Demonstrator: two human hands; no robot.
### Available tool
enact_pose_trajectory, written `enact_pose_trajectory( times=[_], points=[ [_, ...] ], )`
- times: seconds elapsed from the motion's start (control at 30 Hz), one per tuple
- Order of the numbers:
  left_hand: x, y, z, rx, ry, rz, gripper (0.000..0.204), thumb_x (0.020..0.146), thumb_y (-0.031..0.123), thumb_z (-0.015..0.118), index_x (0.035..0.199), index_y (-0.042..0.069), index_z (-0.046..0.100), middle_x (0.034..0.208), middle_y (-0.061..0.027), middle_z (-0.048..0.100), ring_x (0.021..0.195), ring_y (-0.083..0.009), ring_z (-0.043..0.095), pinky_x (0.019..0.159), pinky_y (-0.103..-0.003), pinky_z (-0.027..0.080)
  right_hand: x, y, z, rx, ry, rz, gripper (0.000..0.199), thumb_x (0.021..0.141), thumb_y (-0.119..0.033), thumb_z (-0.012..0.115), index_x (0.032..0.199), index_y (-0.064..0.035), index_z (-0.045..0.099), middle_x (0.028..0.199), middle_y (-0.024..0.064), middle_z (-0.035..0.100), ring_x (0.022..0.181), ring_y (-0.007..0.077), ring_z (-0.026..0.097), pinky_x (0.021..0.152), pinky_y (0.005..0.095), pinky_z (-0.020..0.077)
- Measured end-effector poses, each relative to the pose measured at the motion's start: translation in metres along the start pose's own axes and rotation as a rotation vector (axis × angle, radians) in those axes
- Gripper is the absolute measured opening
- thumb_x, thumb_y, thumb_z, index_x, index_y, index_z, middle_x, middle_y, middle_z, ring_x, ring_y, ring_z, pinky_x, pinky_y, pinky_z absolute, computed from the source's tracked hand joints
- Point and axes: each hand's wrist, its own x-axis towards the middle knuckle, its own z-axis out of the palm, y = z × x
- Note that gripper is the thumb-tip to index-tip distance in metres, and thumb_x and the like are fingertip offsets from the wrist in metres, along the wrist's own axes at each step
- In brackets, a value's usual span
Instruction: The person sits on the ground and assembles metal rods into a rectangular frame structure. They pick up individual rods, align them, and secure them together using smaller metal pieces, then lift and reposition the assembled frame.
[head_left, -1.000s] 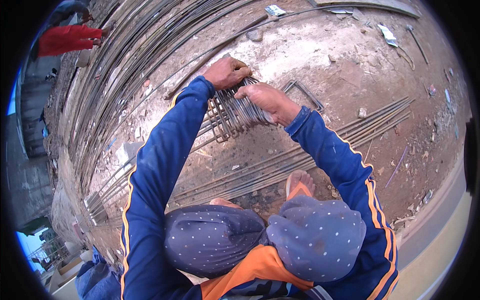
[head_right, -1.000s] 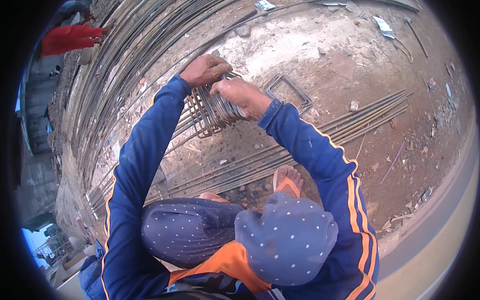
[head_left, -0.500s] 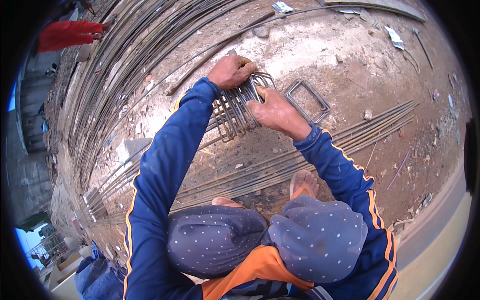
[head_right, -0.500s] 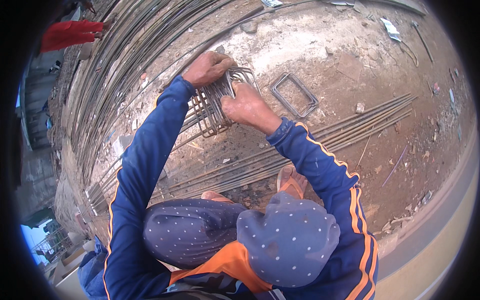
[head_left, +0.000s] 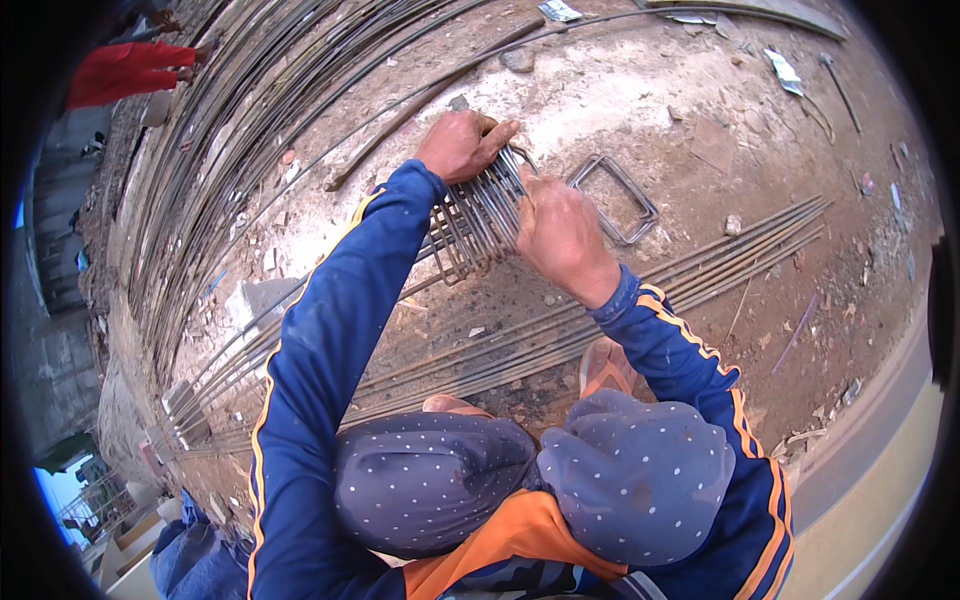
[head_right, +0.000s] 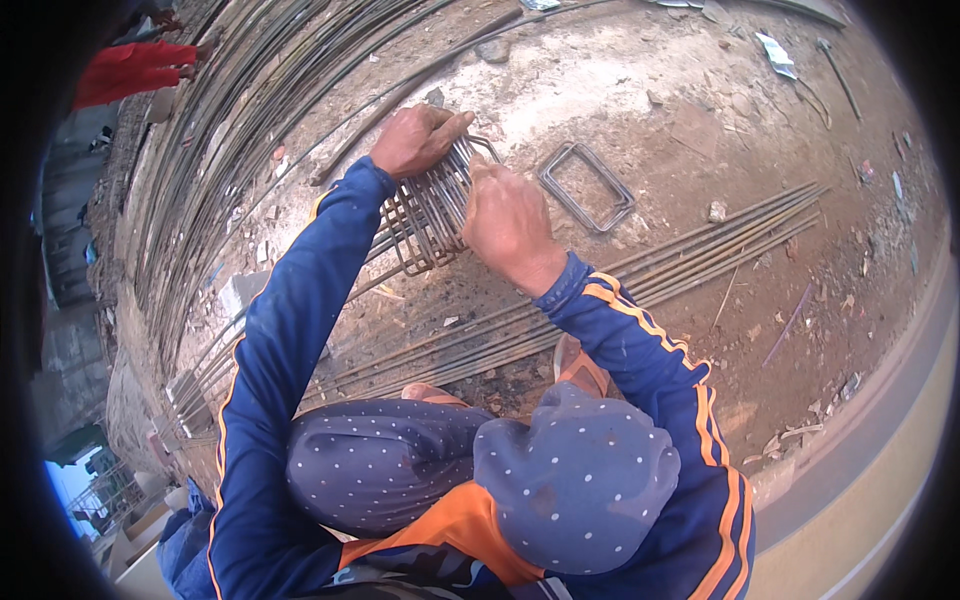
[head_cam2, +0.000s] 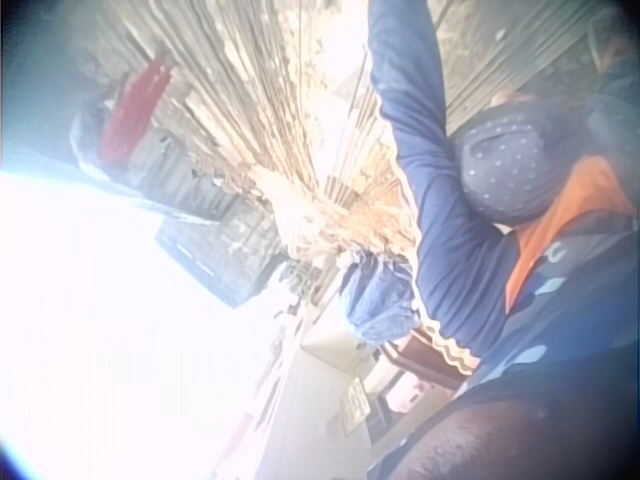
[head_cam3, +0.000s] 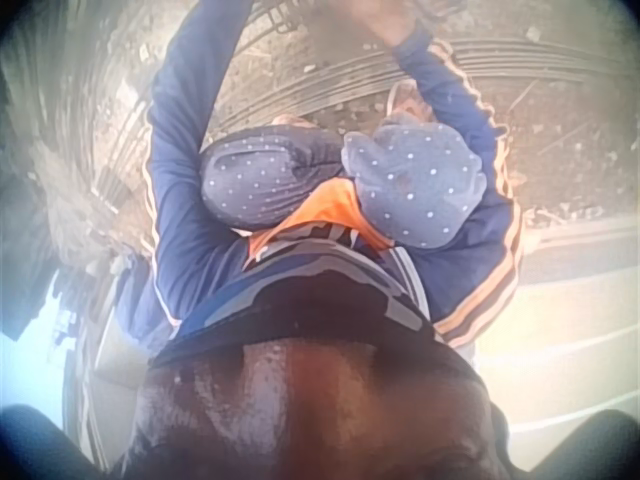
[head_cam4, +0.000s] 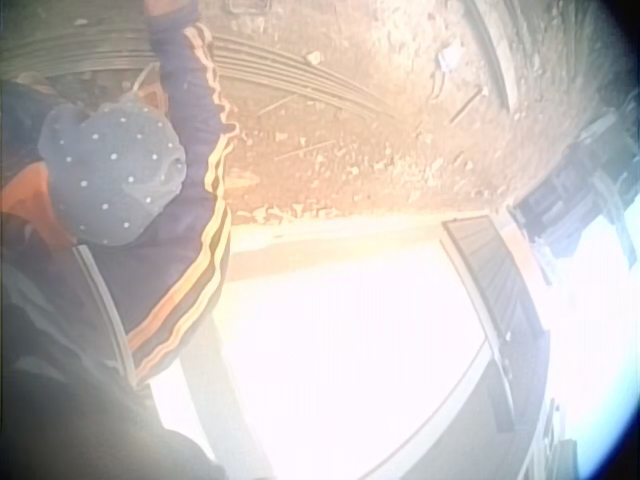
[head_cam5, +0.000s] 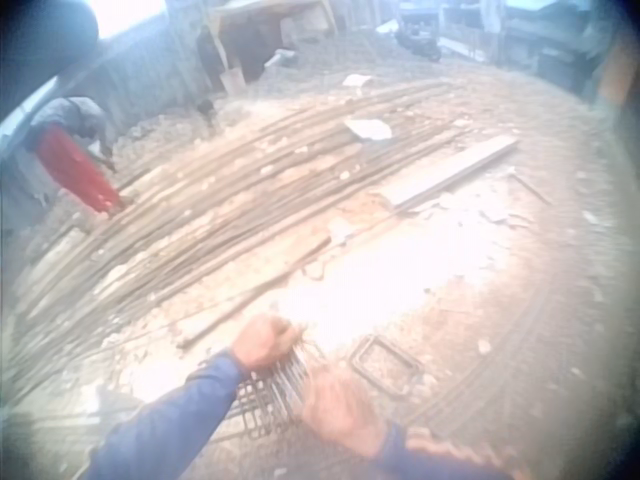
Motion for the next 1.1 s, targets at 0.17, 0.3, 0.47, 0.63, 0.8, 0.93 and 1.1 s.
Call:
enact_pose_trajectory(
  times=[0.17,0.3,0.47,0.63,0.8,0.93,1.1],
  points=[
    [-0.004,-0.005,0.007,-0.07,-0.005,0.054,0.054,0.103,0.049,0.051,0.09,0.001,0.072,0.077,-0.0238,0.067,0.074,-0.0403,0.065,0.074,-0.049,0.049,-0.023,-0.004,0.009,-0.219,0.051,-0.032,0.051,0.081,-0.007,0.061,0.129,0.0105,0.059,0.111,0.0214,0.07,0.104,0.0361,0.065,0.092,0.0477,0.0477],
    [-0.004,-0.015,0.009,0.024,-0.003,0.062,0.056,0.101,0.055,0.048,0.103,0.006,0.076,0.086,-0.0264,0.07,0.082,-0.0466,0.067,0.078,-0.052,0.053,-0.024,-0.012,0.014,-0.321,0.017,-0.068,0.06,0.078,-0.007,0.063,0.135,0.0088,0.054,0.111,0.0185,0.069,0.108,0.033,0.061,0.094,0.0483,0.0422],
    [-0.004,-0.005,0.003,-0.104,0.0,0.221,0.049,0.102,0.049,0.05,0.116,0.009,0.073,0.105,-0.0228,0.072,0.1,-0.0407,0.069,0.09,-0.046,0.053,-0.014,0.003,0.01,-0.105,0.03,-0.048,0.064,0.074,0.0,0.063,0.136,0.009,0.051,0.102,0.0184,0.069,0.097,0.0339,0.063,0.087,0.0481,0.0442],
    [-0.007,-0.016,0.005,-0.119,-0.128,0.275,0.044,0.103,0.044,0.053,0.121,0.008,0.071,0.113,-0.0196,0.073,0.107,-0.0367,0.069,0.093,-0.042,0.053,-0.018,0.014,0.012,0.1,0.12,-0.058,0.047,0.086,0.005,0.055,0.133,0.0056,0.056,0.103,0.022,0.07,0.093,0.0402,0.067,0.084,0.0468,0.0529],
    [-0.006,-0.006,-0.001,-0.05,-0.122,0.198,0.047,0.103,0.043,0.05,0.113,0.002,0.072,0.104,-0.0222,0.072,0.098,-0.0399,0.068,0.086,-0.045,0.052,-0.045,0.016,0.002,0.069,0.201,0.007,0.042,0.088,0.005,0.062,0.13,-0.0007,0.061,0.107,0.0188,0.071,0.1,0.0376,0.069,0.085,0.0424,0.056],
    [-0.007,-0.011,-0.005,-0.066,-0.132,0.156,0.048,0.106,0.043,0.048,0.112,0.0,0.069,0.105,-0.0215,0.07,0.102,-0.0359,0.066,0.09,-0.042,0.049,-0.06,0.024,0.004,0.18,0.265,0.027,0.039,0.087,0.004,0.059,0.126,-0.0012,0.062,0.105,0.0203,0.069,0.091,0.0384,0.069,0.078,0.0448,0.0563],
    [-0.005,-0.014,-0.003,-0.047,-0.136,0.212,0.047,0.106,0.042,0.05,0.109,-0.002,0.069,0.104,-0.0207,0.07,0.099,-0.0348,0.066,0.089,-0.042,0.049,-0.064,0.019,0.006,0.134,0.273,-0.002,0.036,0.088,0.003,0.06,0.124,-0.0018,0.063,0.105,0.0194,0.069,0.094,0.0382,0.07,0.079,0.0436,0.0579]
  ],
)
